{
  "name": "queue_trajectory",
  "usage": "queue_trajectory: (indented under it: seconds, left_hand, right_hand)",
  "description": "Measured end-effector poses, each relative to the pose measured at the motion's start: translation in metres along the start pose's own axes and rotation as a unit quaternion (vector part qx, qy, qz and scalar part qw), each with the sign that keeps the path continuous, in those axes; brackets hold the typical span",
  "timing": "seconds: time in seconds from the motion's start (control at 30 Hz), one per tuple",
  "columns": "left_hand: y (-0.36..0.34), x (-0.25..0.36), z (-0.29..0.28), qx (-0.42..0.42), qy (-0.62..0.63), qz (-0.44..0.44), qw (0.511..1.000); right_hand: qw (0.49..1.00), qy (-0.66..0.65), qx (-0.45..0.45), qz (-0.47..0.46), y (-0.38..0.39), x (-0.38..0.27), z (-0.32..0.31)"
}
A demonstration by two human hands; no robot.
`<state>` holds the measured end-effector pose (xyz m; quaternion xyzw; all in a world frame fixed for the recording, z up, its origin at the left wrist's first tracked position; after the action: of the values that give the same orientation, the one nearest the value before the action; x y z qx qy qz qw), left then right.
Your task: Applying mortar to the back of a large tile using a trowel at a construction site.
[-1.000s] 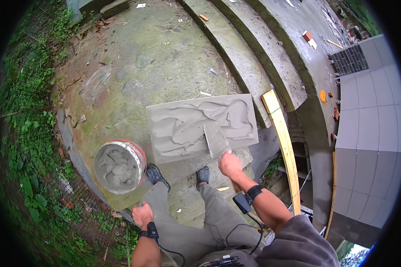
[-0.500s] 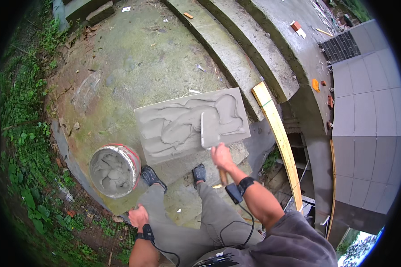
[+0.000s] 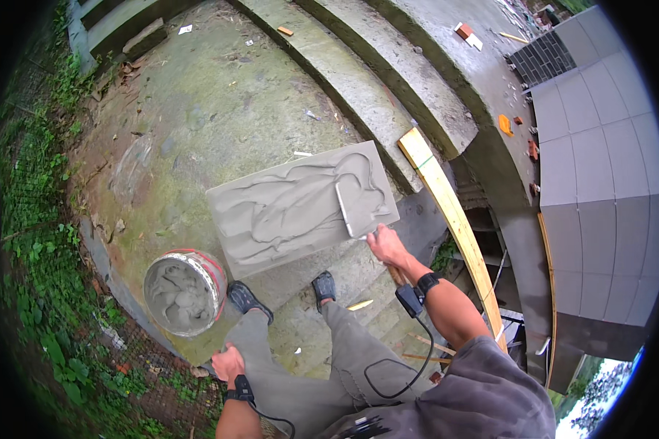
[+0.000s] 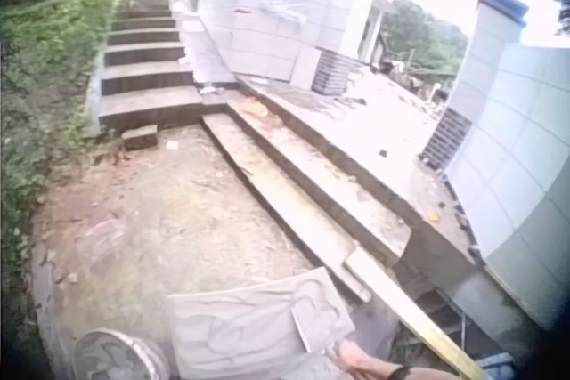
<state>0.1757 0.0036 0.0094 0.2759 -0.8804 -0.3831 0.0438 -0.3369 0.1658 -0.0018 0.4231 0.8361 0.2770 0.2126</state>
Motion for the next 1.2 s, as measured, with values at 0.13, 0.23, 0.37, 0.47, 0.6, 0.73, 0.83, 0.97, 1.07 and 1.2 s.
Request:
queue_trajectory:
  seconds: [0.13,0.23,0.37,0.47,0.6,0.73,0.83,0.97,1.07,1.2]
  left_hand:
    - [0.001,-0.004,-0.002,-0.001,-0.009,-0.01,1.0]
    - [0.006,-0.005,0.0,0.013,-0.013,0.005,1.0]
    - [0.01,0.006,0.011,0.012,-0.018,0.017,1.0]
    - [0.008,-0.005,0.012,0.028,-0.04,0.021,0.999]
    - [0.014,0.0,0.008,0.018,-0.028,0.008,0.999]
    - [0.014,0.002,0.011,0.021,-0.016,0.007,1.0]
    - [0.002,-0.009,0.02,0.042,-0.024,0.005,0.999]
    - [0.015,0.005,0.018,0.014,-0.026,0.003,1.0]
    - [0.014,0.007,0.024,0.016,-0.043,0.005,0.999]
    - [0.02,0.006,0.02,0.019,-0.043,-0.002,0.999]
  right_hand:
    - [0.984,0.032,-0.129,-0.117,0.024,-0.005,-0.015]
    - [0.951,0.276,-0.106,-0.09,0.008,0.033,-0.05]
    - [0.954,0.296,-0.011,-0.056,-0.052,0.077,-0.09]
    - [0.979,0.192,-0.04,-0.045,-0.052,0.058,-0.095]
    - [0.984,0.068,-0.12,-0.114,-0.015,0.067,-0.068]
    - [0.991,0.073,-0.113,0.024,0.04,0.065,-0.069]
    - [0.939,-0.265,-0.184,0.119,0.068,0.03,-0.032]
    - [0.932,-0.315,-0.173,0.051,0.07,0.003,0.014]
    - [0.989,-0.074,-0.069,-0.112,0.062,0.021,0.019]
    - [0.985,0.159,-0.064,0.032,0.064,0.051,-0.01]
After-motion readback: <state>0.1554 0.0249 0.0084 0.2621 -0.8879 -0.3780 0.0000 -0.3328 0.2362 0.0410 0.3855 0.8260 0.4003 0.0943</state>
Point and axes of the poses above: each hand's wrist, its own y-axis away from the middle knuckle, its own z-axis out of the palm, x = y × z, the point moved 2 cm from there along -y, towards the middle knuckle, and after that the axes turned 14 degrees about -x, right-handed, at the moved point
